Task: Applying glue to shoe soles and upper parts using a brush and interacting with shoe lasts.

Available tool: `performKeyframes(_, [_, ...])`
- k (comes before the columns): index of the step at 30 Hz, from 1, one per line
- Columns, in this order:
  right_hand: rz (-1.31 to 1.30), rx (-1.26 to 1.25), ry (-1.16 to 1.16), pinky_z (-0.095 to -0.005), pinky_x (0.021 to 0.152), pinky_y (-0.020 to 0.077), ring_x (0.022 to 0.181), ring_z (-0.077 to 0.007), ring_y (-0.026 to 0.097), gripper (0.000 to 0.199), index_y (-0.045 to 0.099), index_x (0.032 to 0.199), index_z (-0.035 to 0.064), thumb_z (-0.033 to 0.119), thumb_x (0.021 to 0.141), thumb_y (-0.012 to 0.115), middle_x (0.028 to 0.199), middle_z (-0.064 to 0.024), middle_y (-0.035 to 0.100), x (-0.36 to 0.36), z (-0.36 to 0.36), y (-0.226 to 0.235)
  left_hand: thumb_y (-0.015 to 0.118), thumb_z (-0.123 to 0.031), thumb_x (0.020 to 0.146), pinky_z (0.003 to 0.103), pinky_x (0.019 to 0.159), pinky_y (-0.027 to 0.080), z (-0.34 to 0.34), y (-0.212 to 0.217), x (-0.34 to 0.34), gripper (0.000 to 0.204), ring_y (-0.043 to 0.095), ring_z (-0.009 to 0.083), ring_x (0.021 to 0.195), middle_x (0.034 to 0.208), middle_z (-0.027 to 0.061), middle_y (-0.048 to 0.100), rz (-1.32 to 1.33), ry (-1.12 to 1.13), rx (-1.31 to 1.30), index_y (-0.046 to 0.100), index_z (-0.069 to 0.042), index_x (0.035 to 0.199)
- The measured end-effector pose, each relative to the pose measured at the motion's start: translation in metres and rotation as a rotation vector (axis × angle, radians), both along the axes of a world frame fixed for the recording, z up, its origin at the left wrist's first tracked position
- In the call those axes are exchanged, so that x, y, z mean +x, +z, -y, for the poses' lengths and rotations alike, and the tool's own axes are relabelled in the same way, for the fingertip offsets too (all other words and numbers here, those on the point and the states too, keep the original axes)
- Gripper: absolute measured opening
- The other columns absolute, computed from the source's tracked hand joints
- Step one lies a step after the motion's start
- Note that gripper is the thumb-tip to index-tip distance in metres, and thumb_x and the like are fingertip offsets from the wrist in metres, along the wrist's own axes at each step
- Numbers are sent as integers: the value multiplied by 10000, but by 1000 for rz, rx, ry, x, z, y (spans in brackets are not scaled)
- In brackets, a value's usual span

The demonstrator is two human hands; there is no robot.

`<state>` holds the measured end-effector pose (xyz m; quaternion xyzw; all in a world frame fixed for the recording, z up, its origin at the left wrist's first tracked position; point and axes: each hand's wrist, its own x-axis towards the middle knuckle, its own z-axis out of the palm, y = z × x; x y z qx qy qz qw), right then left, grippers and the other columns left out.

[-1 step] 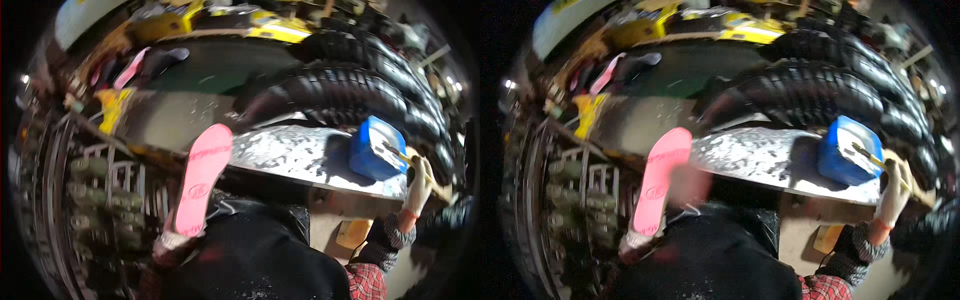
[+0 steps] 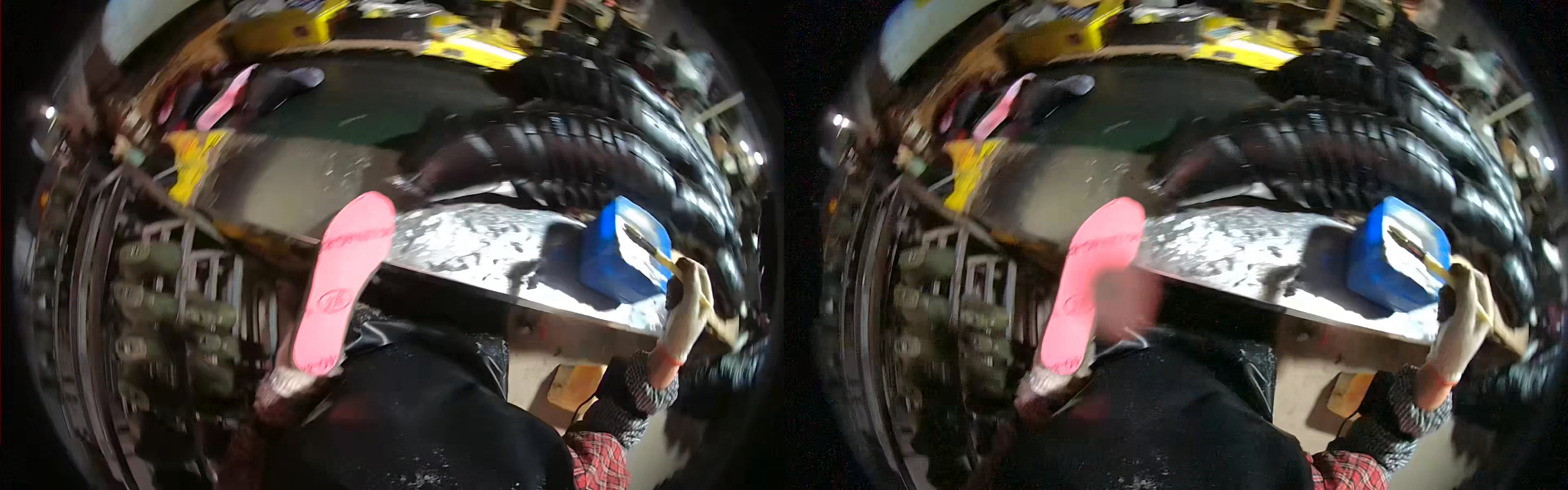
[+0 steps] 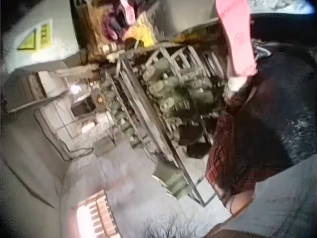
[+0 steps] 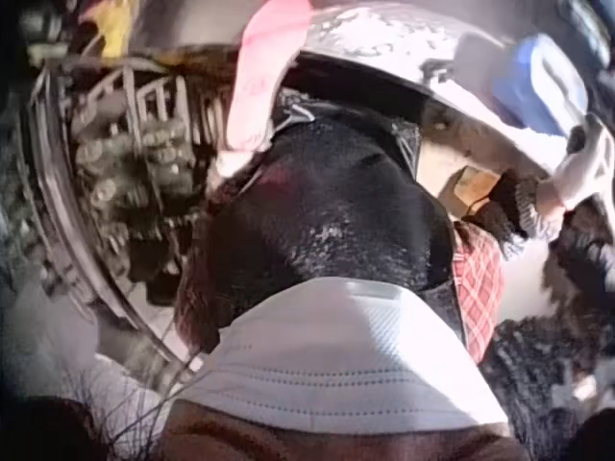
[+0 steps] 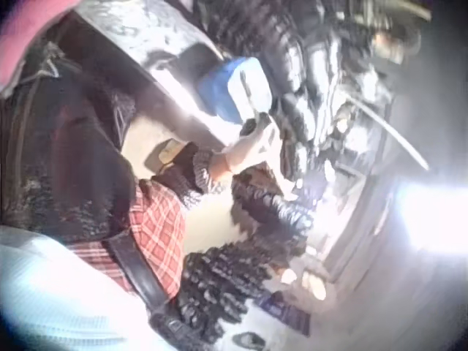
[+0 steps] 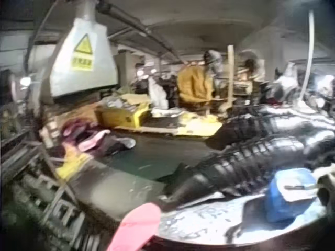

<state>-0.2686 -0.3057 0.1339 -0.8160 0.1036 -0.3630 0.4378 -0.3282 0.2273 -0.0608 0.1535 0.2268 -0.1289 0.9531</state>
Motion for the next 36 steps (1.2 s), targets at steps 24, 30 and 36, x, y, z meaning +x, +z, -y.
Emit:
performKeyframes(24, [-261, 154, 1123, -241, 581, 470, 624, -106, 579, 226, 661, 919, -23, 192, 922, 592, 736, -65, 666, 144, -327, -48, 465, -301, 978, 462, 726, 592, 9, -17, 39, 394, 668, 288, 943, 1137, 157, 635, -111, 85, -342, 529, -9, 1235])
performKeyframes(30, [-373, 158, 1445, -257, 657, 537, 763, -140, 666, 197, 645, 1013, -28, 112, 875, 653, 908, -73, 701, 96, -317, -29, 324, -461, 1003, 487, 619, 606, -4, -30, 27, 539, 674, 361, 869, 1118, 208, 621, 172, -140, -416, 403, -70, 1366])
performKeyframes(36, [-443, 3, 1628, -268, 713, 561, 821, -173, 659, 290, 605, 1103, -33, 85, 849, 680, 971, -156, 674, 57, -295, -43, 418, -465, 982, 357, 503, 582, -3, -10, 23, 490, 674, 231, 849, 1091, 104, 652, 227, -113, -431, 527, -78, 1263])
